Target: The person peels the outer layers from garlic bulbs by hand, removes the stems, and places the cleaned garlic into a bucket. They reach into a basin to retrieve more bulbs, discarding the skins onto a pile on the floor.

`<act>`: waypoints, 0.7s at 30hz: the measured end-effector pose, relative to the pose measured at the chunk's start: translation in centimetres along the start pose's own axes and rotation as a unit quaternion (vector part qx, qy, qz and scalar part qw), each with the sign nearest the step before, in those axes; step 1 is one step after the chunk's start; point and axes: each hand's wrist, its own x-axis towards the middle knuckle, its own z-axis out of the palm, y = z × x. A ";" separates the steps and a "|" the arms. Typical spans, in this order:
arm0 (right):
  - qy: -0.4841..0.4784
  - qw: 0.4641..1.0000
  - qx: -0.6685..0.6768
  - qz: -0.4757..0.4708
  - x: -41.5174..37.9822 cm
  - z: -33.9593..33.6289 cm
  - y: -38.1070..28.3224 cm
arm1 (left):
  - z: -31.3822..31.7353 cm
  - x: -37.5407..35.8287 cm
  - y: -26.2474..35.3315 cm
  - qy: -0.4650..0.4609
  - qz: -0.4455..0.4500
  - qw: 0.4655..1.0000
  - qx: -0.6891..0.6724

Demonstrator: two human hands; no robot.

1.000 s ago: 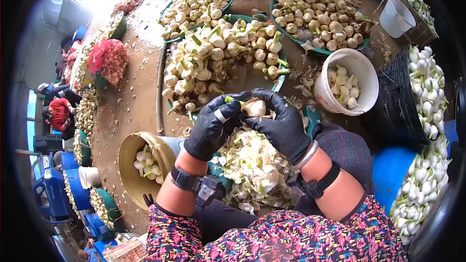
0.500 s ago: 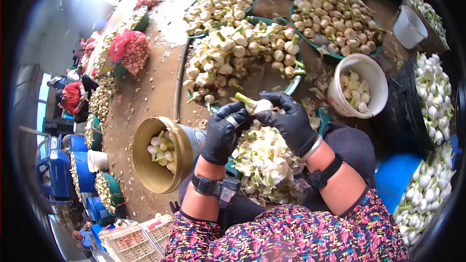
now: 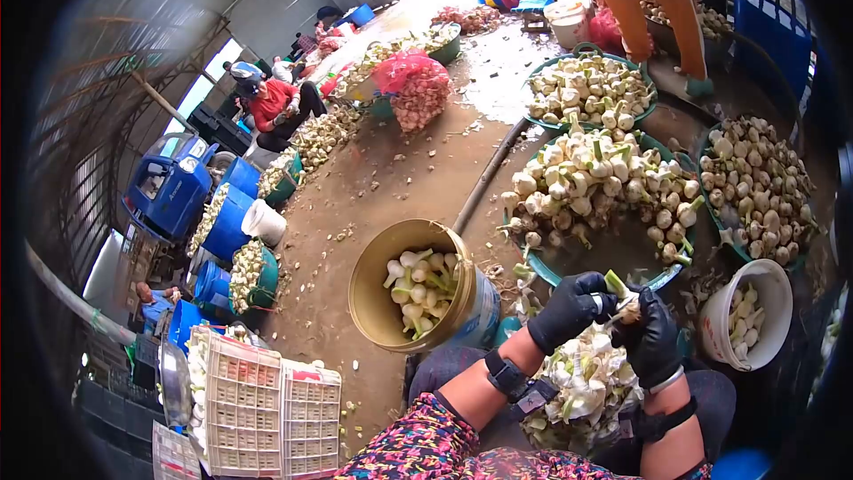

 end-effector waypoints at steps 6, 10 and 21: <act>0.019 0.983 0.019 0.180 -1.0 0.7 -1.3 | -0.4 0.2 -1.9 0.045 0.220 0.920 0.321; -0.114 0.920 0.224 0.302 -0.3 -2.0 -0.1 | 0.1 0.1 -1.8 0.038 0.272 0.898 0.343; -0.094 0.972 0.132 0.168 -0.1 -0.9 -1.3 | 0.4 -0.8 -0.1 -0.058 -0.015 0.979 -0.194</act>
